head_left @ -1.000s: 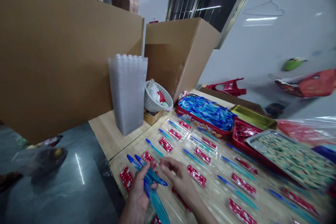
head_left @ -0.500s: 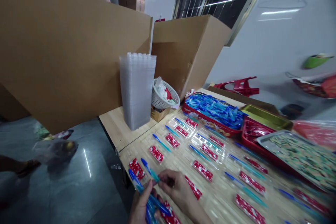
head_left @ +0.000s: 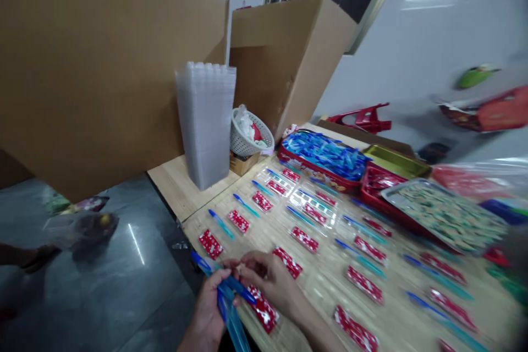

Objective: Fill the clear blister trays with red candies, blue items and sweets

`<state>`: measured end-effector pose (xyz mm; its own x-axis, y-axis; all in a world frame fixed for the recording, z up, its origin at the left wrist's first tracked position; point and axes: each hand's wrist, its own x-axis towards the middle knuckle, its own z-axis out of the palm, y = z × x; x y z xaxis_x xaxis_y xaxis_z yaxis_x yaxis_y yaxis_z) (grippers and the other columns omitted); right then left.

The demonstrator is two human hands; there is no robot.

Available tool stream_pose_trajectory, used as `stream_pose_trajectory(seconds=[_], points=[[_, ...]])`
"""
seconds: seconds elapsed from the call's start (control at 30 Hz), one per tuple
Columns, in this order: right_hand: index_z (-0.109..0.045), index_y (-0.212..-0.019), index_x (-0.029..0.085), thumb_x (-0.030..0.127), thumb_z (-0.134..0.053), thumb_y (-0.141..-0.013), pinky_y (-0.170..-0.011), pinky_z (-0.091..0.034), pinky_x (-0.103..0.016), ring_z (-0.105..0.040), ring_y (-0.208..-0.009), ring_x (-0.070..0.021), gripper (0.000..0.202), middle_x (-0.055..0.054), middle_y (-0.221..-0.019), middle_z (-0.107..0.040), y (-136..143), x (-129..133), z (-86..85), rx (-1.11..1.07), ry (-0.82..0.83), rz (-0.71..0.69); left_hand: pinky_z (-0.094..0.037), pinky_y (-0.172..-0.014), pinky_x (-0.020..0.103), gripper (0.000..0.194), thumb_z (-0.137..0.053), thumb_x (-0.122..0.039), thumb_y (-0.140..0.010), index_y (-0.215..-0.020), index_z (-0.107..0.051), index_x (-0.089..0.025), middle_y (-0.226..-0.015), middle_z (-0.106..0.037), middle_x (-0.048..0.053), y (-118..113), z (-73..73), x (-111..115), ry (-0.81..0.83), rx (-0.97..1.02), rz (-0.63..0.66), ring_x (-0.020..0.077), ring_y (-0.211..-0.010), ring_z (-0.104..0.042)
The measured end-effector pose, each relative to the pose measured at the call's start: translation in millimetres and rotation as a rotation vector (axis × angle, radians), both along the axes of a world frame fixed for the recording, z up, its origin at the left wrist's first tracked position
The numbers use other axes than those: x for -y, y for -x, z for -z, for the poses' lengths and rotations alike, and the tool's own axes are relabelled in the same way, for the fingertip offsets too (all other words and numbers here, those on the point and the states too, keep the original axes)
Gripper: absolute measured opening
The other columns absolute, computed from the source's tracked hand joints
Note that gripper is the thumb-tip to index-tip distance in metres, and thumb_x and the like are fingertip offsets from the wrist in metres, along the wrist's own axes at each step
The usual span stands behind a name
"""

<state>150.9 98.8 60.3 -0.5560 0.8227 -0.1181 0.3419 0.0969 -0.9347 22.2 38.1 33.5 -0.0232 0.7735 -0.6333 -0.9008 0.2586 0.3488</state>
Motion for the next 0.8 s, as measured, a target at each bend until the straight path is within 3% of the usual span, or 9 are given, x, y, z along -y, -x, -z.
stream_pose_trajectory(seconds=[0.1, 0.2, 0.33, 0.47, 0.6, 0.8], points=[[-0.064, -0.084, 0.018, 0.046, -0.064, -0.076, -0.055, -0.042, -0.024, -0.060, -0.062, -0.0164, 0.029, -0.003, -0.071, -0.067, -26.1, 39.7, -2.4, -0.102, 0.162, 0.078, -0.036, -0.036, 0.016, 0.015, -0.067, -0.011, -0.058, -0.073, -0.068, -0.010, -0.058, -0.062, 0.003, -10.5, -1.3, 3.2, -0.045, 0.008, 0.037, 0.0123, -0.053, -0.057], [-0.064, -0.082, 0.016, 0.049, -0.067, -0.073, -0.060, -0.045, -0.026, -0.060, -0.067, -0.0175, 0.034, -0.006, -0.076, -0.067, -43.5, 57.9, -0.4, -0.097, 0.166, 0.233, -0.037, -0.037, 0.016, 0.019, -0.069, -0.011, -0.056, -0.075, -0.068, -0.010, -0.060, -0.063, 0.003, -23.2, -2.4, 8.9, -0.080, 0.025, 0.120, 0.0113, -0.052, -0.056], [-0.064, -0.087, 0.016, 0.050, -0.066, -0.074, -0.060, -0.046, -0.027, -0.061, -0.066, -0.0168, 0.036, -0.006, -0.078, -0.067, -54.7, 44.0, -4.3, -0.191, 0.187, 0.249, -0.031, -0.033, 0.016, 0.018, -0.067, -0.011, -0.055, -0.073, -0.067, -0.012, -0.058, -0.063, 0.003, -35.4, -1.8, 16.2, -0.068, 0.065, 0.386, 0.0125, -0.051, -0.056], [-0.063, -0.094, 0.016, 0.042, -0.076, -0.064, -0.040, -0.033, -0.017, -0.050, -0.047, -0.0070, 0.042, 0.001, -0.071, -0.063, -56.6, 18.4, -11.9, -0.324, 0.426, 0.029, -0.022, -0.031, 0.015, 0.017, -0.064, -0.014, -0.055, -0.071, -0.066, -0.009, -0.055, -0.061, 0.005, -45.1, -2.8, 16.4, -0.122, 0.147, 0.686, 0.0156, -0.055, -0.059], [-0.064, -0.088, 0.014, 0.033, -0.079, -0.061, -0.032, -0.018, -0.015, -0.035, -0.035, -0.0002, 0.037, 0.005, -0.061, -0.059, -58.2, 9.9, -12.5, -0.419, 0.560, -0.029, -0.020, -0.033, 0.015, 0.019, -0.060, -0.013, -0.059, -0.076, -0.066, -0.007, -0.056, -0.062, 0.006, -56.3, -6.1, 12.2, -0.165, 0.147, 0.729, 0.0152, -0.055, -0.059], [-0.066, -0.090, 0.014, 0.026, -0.082, -0.057, -0.032, -0.019, -0.014, -0.040, -0.040, -0.0019, 0.039, 0.003, -0.066, -0.061, -70.2, 14.6, -8.8, -0.447, 0.571, 0.015, -0.025, -0.034, 0.015, 0.019, -0.060, -0.012, -0.060, -0.076, -0.067, -0.006, -0.057, -0.065, 0.008, -66.1, -13.2, 12.3, -0.105, 0.104, 0.736, 0.0161, -0.055, -0.061]])
